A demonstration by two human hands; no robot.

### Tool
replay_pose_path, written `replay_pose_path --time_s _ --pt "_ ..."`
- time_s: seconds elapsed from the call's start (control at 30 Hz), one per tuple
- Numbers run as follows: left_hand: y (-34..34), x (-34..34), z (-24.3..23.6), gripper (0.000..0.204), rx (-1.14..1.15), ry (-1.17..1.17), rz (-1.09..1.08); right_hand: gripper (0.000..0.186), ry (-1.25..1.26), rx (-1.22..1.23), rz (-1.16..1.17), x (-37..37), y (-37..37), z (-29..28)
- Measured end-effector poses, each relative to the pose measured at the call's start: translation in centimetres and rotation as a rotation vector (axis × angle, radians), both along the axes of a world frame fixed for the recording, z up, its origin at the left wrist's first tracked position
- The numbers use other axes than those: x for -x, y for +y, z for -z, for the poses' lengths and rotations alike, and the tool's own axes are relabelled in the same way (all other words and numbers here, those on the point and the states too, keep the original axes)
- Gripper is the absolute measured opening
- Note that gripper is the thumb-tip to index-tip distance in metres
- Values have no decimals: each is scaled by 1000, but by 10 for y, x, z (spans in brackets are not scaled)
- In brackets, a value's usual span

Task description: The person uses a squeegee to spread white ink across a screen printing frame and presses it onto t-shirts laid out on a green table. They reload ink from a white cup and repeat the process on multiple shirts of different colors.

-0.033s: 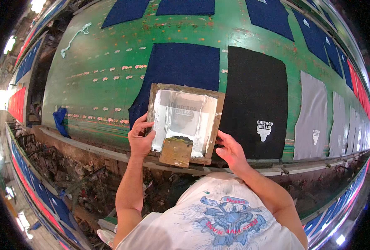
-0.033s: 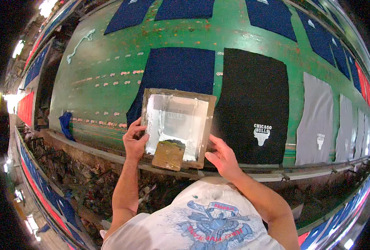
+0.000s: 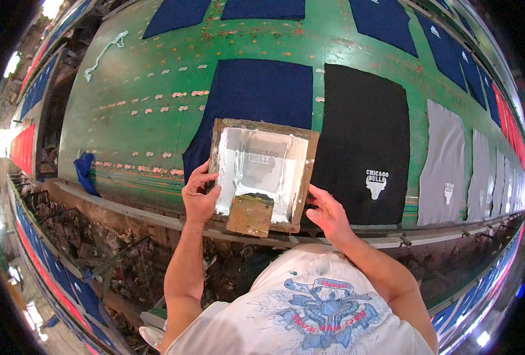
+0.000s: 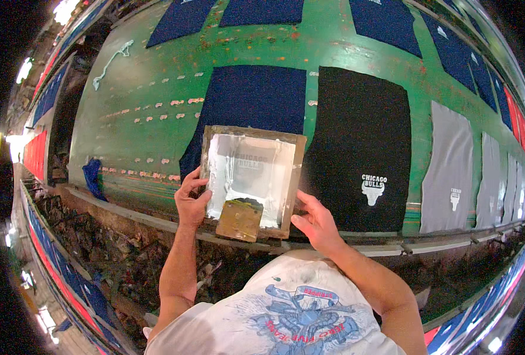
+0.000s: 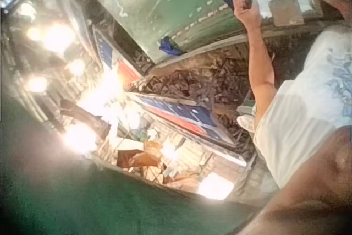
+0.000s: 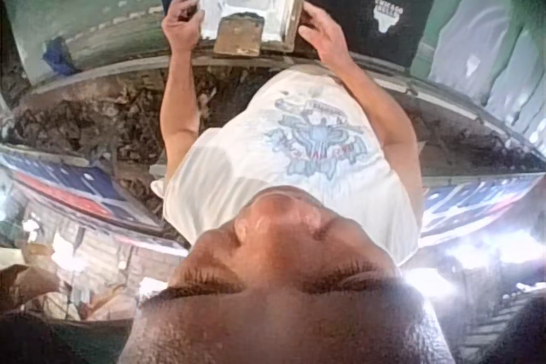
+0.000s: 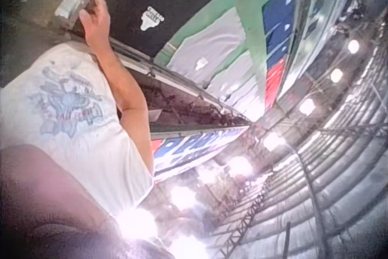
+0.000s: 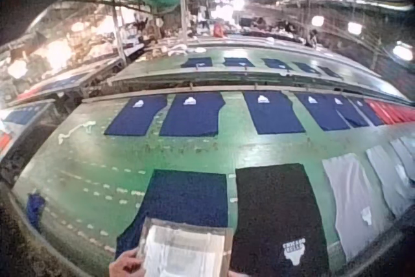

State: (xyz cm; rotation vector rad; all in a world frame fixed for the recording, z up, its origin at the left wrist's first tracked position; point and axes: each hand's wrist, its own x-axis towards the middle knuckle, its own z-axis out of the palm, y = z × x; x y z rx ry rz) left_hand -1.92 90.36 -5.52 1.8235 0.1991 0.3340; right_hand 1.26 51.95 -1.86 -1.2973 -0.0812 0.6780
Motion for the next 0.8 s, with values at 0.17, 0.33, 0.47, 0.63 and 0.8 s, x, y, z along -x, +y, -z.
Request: replay_pose_path --time_s 0.17,0.33,0.47,0.63,0.8 --pt "6 6 21 33 -23 21 -34 68 37 85 16 0 12 5" --pt "6 4 29 33 49 -11 -20 71 -35 230 -9 0 11 12" --pt "2 10 30 33 158 -7 -30 73 -9 273 -3 3 12 14" --pt "6 13 30 32 141 38 -10 73 -31 258 11 5 19 11" --pt "8 11 30 33 126 49 1 74 -56 298 20 5 23 7"
